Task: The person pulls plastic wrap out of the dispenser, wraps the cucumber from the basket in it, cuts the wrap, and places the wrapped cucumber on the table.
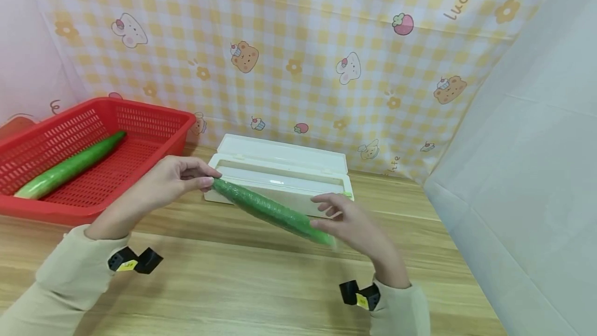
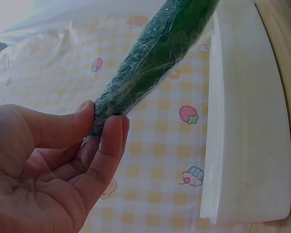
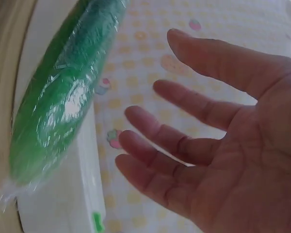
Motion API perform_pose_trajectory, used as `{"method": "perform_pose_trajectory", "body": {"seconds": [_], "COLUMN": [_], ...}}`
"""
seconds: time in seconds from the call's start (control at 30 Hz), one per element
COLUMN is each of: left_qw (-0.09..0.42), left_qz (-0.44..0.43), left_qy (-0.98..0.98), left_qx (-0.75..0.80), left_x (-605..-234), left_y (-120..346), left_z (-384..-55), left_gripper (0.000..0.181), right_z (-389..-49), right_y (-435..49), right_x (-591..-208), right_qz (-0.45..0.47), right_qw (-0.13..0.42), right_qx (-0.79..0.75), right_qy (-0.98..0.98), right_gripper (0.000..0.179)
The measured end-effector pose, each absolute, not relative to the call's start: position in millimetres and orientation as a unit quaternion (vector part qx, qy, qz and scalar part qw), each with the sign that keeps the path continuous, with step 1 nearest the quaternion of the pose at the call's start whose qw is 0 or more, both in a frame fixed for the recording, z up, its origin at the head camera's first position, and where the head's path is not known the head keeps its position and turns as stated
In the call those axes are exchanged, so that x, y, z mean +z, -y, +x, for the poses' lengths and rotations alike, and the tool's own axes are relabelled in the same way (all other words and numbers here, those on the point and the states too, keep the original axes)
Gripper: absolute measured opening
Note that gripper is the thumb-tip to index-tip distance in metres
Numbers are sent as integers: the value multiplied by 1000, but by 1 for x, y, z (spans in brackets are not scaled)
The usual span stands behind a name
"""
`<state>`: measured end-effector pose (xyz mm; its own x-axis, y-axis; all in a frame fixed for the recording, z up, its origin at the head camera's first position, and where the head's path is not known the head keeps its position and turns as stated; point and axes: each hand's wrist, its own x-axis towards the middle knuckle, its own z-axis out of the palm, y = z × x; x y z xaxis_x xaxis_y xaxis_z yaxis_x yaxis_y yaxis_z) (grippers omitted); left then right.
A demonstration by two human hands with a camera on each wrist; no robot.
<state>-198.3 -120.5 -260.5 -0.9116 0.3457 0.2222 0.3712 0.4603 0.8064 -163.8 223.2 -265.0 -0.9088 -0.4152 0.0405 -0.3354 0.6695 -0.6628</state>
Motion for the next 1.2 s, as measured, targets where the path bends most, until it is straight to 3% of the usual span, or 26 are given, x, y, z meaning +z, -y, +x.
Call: {"method": "perform_pose_trajectory", "body": {"seconds": [0.17, 0.7, 1.2], "left_qw": [11, 34, 29], "left_qz": [-201, -224, -216], "left_qy": [858, 843, 841], "left_qx": [-472, -489, -495], "left_x": [-262, -265, -267], "left_y": [116, 110, 109], "left_z": [-196, -195, -200], "left_gripper": [16, 17, 17], "right_z": [-166, -171, -170], "right_y": [-199, -178, -174], "right_x": [-277, -296, -299], "right_qz": [-260, -241, -262], "right_qw": [47, 106, 122], "right_qx": [-315, -314, -315], "right_qy": [-911, -912, -904], "right_gripper": [51, 49, 43]}}
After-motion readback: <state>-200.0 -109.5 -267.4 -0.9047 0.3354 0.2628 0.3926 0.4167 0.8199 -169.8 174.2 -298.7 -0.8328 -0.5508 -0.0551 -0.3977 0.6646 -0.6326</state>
